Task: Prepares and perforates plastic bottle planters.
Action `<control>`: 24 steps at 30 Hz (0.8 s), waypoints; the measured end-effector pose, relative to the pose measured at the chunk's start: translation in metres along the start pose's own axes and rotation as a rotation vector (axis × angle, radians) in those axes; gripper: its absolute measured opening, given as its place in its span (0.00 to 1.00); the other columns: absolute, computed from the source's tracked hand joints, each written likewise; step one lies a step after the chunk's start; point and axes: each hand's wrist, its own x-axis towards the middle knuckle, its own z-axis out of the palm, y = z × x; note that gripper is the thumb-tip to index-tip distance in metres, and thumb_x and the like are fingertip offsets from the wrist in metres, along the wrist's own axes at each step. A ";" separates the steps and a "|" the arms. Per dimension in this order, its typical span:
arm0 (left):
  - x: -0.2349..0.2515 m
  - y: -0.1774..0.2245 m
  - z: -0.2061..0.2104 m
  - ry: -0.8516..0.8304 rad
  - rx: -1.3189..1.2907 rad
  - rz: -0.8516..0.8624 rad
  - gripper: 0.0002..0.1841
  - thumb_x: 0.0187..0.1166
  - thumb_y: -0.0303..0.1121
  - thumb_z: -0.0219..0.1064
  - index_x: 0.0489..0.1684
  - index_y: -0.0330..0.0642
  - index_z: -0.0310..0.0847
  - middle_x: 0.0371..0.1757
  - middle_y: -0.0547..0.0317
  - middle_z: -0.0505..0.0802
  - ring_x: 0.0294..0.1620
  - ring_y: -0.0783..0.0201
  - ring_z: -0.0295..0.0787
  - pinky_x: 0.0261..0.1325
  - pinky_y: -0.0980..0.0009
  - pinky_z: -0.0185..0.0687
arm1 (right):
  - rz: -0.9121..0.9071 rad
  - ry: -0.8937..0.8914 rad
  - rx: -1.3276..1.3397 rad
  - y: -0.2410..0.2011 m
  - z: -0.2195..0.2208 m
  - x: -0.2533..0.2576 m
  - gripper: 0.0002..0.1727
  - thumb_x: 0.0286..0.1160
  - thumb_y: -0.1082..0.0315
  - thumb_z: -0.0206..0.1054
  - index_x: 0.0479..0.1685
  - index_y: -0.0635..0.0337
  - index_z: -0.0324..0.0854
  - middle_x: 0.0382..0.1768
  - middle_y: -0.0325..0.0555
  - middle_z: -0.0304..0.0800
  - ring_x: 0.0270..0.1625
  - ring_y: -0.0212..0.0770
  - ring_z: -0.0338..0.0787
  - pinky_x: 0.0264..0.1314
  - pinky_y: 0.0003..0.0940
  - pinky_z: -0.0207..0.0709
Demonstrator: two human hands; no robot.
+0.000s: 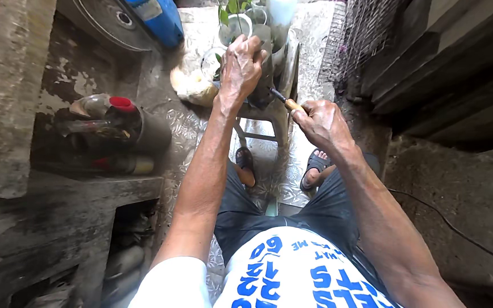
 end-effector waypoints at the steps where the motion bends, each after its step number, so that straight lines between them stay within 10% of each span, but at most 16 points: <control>1: 0.000 0.000 0.000 -0.002 -0.001 0.000 0.15 0.86 0.40 0.58 0.46 0.39 0.88 0.49 0.47 0.90 0.56 0.54 0.88 0.64 0.58 0.78 | 0.004 -0.011 -0.018 -0.003 -0.001 0.001 0.25 0.85 0.47 0.53 0.27 0.55 0.80 0.28 0.49 0.83 0.37 0.52 0.87 0.36 0.58 0.73; 24: 0.000 0.001 0.000 0.005 0.020 0.009 0.16 0.86 0.40 0.58 0.45 0.38 0.88 0.47 0.47 0.90 0.54 0.52 0.89 0.63 0.56 0.79 | 0.014 -0.028 -0.038 -0.006 -0.002 0.004 0.25 0.86 0.46 0.52 0.31 0.55 0.83 0.31 0.52 0.86 0.41 0.55 0.89 0.39 0.60 0.75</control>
